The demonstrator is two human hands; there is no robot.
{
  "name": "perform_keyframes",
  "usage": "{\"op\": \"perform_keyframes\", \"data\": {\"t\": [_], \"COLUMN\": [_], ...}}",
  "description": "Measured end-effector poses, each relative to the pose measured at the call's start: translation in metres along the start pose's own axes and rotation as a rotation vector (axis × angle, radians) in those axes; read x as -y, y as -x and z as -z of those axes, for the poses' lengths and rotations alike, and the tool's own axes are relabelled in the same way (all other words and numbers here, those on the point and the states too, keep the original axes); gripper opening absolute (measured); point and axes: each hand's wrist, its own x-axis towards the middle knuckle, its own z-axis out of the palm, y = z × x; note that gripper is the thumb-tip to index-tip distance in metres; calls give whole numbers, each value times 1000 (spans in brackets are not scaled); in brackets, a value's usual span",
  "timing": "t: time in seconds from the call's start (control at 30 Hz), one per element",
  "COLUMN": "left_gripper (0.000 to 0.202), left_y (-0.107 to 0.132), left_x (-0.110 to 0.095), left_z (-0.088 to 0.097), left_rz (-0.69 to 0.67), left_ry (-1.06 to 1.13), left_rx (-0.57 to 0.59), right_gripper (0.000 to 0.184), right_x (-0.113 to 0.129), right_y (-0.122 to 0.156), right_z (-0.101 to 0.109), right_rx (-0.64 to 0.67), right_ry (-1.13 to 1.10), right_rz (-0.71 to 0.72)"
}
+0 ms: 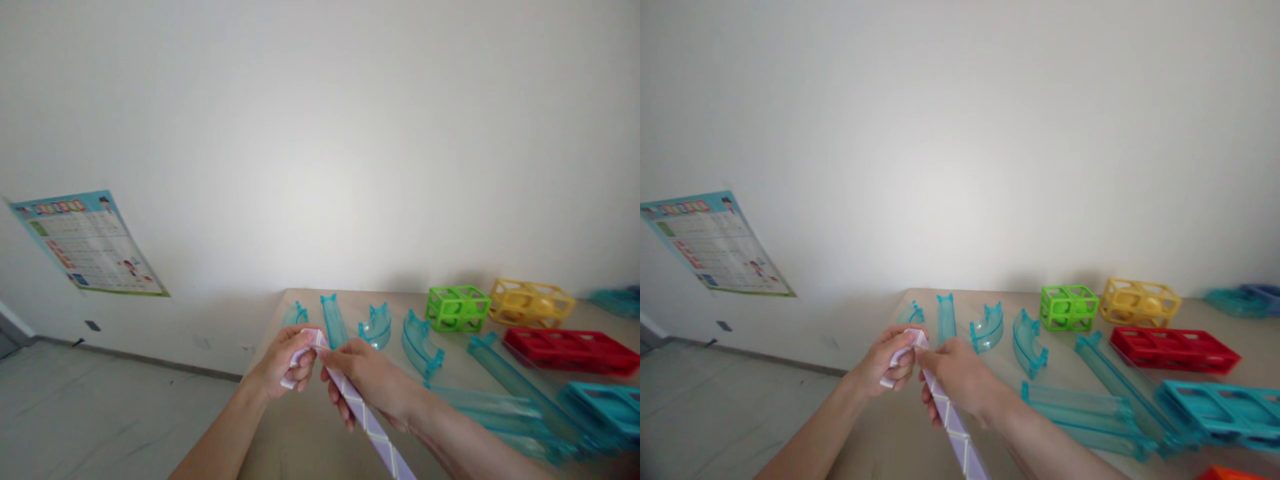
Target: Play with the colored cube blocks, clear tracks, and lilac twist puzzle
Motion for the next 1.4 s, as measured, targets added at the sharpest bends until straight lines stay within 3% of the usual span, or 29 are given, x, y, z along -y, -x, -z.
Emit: {"op": "perform_keyframes", "data": {"t": [0.17, 0.3, 0.4, 0.63, 0.87, 1.17, 1.27, 1.4], "left_gripper": [28, 31, 32, 32, 45, 37, 39, 43], "left_y": [-1, -4, -4, -1, -1, -6, -5, -3], "left_x": [1, 8, 11, 11, 9, 24, 22, 14], "left_z": [-6, -12, -12, -5, -3, -12, -12, -9], "left_rz": [23, -91, -162, -311, -212, -228, -214, -164], "left_ry": [-193, -375, -389, -197, -44, -203, -172, -84], "left_rx": [-12, -34, -88, -111, 4, -234, -205, -142], "right_gripper": [41, 55, 51, 33, 30, 41, 37, 32], "right_x": [-4, -7, -8, 2, 11, -2, 4, 12], "right_y": [-3, -4, -3, 7, 11, 6, 7, 9], "right_z": [0, 1, 1, -1, -2, 0, 2, 5], "right_rx": [-169, -342, -405, -364, -373, -511, -417, -203], "right_ry": [279, 626, 752, 848, 944, 1105, 1039, 742], "right_rz": [-87, 2, 74, 150, 249, 272, 256, 132]}}
